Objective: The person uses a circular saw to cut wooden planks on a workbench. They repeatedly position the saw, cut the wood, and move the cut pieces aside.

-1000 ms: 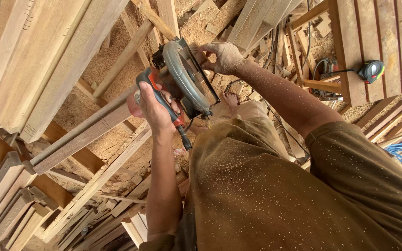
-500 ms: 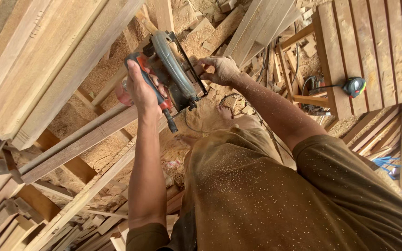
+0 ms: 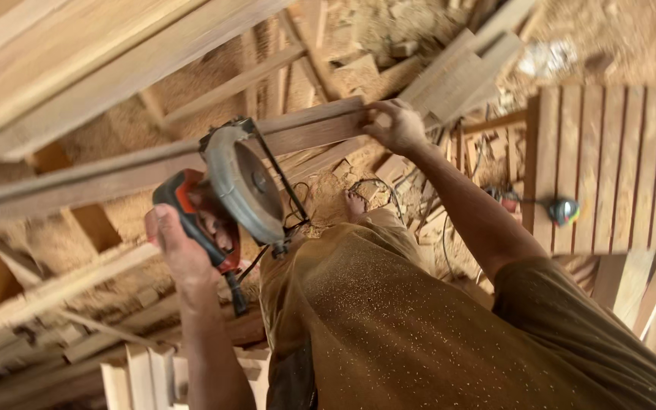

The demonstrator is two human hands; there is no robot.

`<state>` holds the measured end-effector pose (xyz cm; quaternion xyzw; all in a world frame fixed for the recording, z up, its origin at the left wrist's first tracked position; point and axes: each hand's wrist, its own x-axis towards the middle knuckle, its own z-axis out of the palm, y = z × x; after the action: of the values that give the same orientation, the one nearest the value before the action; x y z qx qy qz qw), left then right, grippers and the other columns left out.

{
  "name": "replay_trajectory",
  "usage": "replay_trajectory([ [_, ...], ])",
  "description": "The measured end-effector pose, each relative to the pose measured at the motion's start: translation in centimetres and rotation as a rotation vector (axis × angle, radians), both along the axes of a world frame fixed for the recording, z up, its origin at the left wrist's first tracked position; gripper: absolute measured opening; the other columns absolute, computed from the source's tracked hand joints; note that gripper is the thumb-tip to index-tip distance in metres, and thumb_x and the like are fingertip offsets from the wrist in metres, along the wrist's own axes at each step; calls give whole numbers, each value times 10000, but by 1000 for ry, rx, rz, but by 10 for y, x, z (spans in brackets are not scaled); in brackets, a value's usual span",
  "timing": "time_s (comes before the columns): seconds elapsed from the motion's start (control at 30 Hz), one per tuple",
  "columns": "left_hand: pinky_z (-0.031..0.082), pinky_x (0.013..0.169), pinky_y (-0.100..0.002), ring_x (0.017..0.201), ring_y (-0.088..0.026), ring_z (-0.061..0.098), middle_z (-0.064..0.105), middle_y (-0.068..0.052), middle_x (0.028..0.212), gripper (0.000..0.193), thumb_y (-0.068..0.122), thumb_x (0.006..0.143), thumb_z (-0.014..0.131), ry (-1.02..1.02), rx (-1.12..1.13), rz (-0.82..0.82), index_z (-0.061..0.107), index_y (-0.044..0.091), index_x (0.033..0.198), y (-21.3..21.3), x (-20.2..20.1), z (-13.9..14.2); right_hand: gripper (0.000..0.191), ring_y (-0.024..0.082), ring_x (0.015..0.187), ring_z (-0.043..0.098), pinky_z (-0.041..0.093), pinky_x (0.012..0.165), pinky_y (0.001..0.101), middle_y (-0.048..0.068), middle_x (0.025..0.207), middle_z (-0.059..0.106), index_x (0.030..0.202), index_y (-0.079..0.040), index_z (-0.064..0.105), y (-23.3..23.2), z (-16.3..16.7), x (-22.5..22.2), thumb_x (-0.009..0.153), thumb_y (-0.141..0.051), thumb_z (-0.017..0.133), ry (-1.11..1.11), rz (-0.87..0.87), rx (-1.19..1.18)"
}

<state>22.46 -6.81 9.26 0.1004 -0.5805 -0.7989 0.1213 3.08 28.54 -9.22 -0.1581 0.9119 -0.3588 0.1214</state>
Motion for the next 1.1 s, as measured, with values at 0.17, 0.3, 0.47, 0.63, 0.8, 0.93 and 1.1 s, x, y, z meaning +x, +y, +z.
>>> replay_trajectory([
  [0.17, 592, 1005, -319, 1100, -184, 685, 694, -123, 1231, 502, 393, 1210, 483, -9, -134, 435, 611, -79, 1323, -93, 71, 26, 264, 272, 1078, 666, 537, 975, 480, 81, 1134, 756, 1210, -133, 742, -87, 8, -29, 966, -226, 777, 272, 113, 5],
  [0.3, 541, 1024, -336, 1144, -191, 615, 642, -108, 1255, 491, 396, 1172, 422, -222, -159, 684, 603, -30, 1334, -162, 131, 25, 291, 274, 1054, 676, 512, 972, 505, 100, 1116, 745, 1194, -154, 724, -227, 19, -35, 949, -297, 788, 344, 204, 179],
  [0.47, 517, 1040, -318, 1192, -191, 620, 636, -108, 1312, 541, 438, 1130, 364, -302, -149, 876, 570, 4, 1378, -247, 206, 10, 492, 283, 1152, 676, 543, 1025, 510, 151, 1255, 683, 1339, -145, 608, -463, 24, -22, 957, -445, 686, -166, 478, 116],
  [0.63, 545, 820, -355, 959, -244, 646, 665, -196, 1144, 482, 309, 1244, 356, 138, 322, 884, 576, -110, 1341, -298, 268, -6, 719, 358, 1229, 627, 425, 1123, 574, 231, 1486, 511, 1468, -119, 493, -632, 9, -10, 962, -618, 605, -396, 626, 168],
  [0.8, 522, 1028, -282, 1173, -150, 632, 652, -70, 1299, 504, 371, 1130, 329, -339, 72, 1168, 550, 10, 1404, -311, 299, -24, 873, 433, 1402, 350, 269, 1124, 680, 263, 1594, 308, 1475, -88, 372, -662, 13, -10, 974, -795, 472, -516, 573, 446],
  [0.93, 532, 900, -249, 1035, -121, 620, 646, -47, 1190, 461, 338, 1144, 376, -296, 159, 1183, 548, 9, 1418, -340, 320, -20, 806, 588, 1247, 565, 552, 1032, 639, 434, 1350, 627, 1282, -47, 743, -655, 43, 21, 1027, -742, 424, -638, 483, 571],
  [1.1, 500, 630, -244, 760, -106, 576, 601, -28, 912, 602, 545, 1107, 453, -413, 68, 1146, 593, 44, 1408, -360, 333, -8, 663, 362, 1228, 578, 486, 1018, 511, 211, 1284, 648, 1259, -110, 696, -569, 95, 14, 1019, -676, 446, -521, 563, 202],
])
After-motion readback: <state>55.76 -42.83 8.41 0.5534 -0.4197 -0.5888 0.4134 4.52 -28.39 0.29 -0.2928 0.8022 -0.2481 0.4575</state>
